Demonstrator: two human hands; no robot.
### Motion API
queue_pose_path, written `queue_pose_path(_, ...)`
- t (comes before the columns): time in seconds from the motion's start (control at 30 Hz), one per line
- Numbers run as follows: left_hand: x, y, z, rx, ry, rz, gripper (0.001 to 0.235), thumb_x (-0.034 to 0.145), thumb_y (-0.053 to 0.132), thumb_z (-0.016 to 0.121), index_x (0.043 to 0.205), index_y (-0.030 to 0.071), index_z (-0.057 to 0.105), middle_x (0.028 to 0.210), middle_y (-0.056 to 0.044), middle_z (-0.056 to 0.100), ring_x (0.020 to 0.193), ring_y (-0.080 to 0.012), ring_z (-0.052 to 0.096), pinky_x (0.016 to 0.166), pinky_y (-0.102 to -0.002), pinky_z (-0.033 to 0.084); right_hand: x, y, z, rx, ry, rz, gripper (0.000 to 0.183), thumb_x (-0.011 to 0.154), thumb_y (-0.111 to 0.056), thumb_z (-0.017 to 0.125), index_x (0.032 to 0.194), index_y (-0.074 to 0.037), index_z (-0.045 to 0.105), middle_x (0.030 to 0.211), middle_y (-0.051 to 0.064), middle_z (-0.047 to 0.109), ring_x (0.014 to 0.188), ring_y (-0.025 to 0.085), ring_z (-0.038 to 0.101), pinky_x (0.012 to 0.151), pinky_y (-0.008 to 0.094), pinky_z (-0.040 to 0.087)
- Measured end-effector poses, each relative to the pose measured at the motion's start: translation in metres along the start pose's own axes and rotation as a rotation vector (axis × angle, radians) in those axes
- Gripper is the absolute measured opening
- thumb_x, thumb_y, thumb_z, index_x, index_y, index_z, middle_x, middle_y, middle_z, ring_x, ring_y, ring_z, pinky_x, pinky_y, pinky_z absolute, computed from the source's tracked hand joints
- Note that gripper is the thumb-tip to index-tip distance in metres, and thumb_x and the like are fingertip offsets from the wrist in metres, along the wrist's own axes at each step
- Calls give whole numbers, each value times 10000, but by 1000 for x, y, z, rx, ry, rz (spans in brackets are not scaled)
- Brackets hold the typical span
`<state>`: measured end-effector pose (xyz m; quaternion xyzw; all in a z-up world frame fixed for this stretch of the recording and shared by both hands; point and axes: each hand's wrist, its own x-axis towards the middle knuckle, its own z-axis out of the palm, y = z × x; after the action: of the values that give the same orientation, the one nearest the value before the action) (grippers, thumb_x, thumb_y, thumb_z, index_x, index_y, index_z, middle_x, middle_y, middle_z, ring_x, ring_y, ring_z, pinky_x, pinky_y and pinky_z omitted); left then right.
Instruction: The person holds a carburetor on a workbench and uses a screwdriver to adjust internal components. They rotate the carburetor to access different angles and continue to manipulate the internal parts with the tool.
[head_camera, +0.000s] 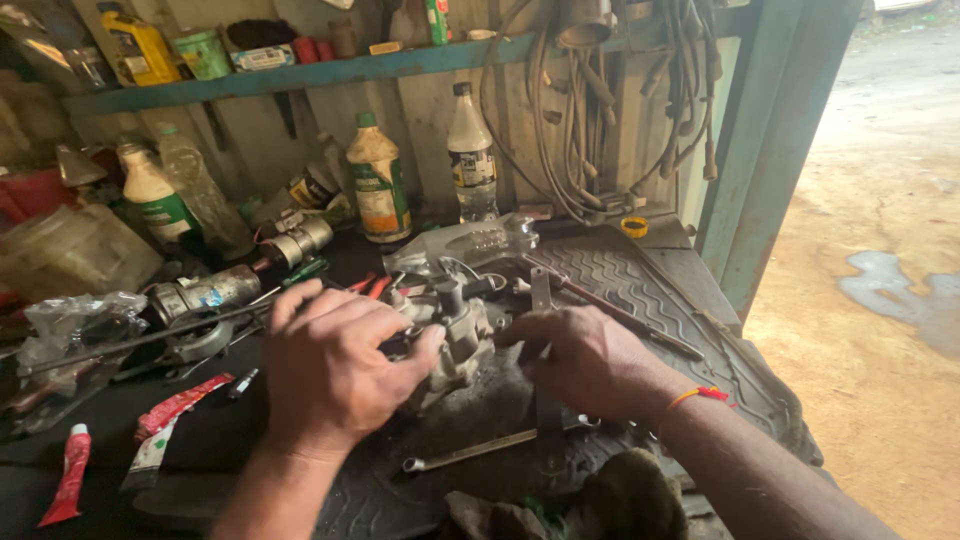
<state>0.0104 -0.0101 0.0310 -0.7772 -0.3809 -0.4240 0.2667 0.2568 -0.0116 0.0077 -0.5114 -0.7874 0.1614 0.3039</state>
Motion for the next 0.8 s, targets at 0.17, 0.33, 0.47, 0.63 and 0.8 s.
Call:
queue_pose_path(0.17,-6,-25,-4,-16,42,120,224,753,373,794,712,157,752,803,27,748,924,-216,696,1057,-485,349,-2,1,0,-127,-2,-30,259,784,-240,692,1018,-174,783,915,106,776,886,302,748,801,406,583)
queue_pose_path(0.33,-23,-47,9,-17,50,-8,150,863,266,697,802,132,730,916,-2,757,988,-285,696,940,-427,460,-3,22,-10,-192,165,177,204,814,-271,695,967,-184,800,949,115,770,927,347,725,823,449,565)
queue_pose_path(0.47,-34,-54,19,-128,-6,-191,217,956,305,673,894,104,724,910,-66,731,878,-309,695,762,-402,532,-2,28,-11,-169,171,135,219,775,-263,716,954,-159,790,945,122,769,927,353,726,815,450,573)
queue_pose_path(0.63,-34,-50,21,-117,81,-96,237,952,334,681,921,103,726,951,-94,739,875,-335,704,739,-413,542,-4,32,-9,-167,173,116,214,780,-265,712,949,-155,786,931,129,771,912,346,739,824,444,575)
queue_pose_path(0.8,-30,-50,23,-65,-34,-296,250,945,310,606,877,121,755,840,-119,732,790,-357,707,678,-444,540,-3,31,-11,-181,157,153,218,784,-276,712,950,-162,795,937,131,771,910,358,731,816,455,572)
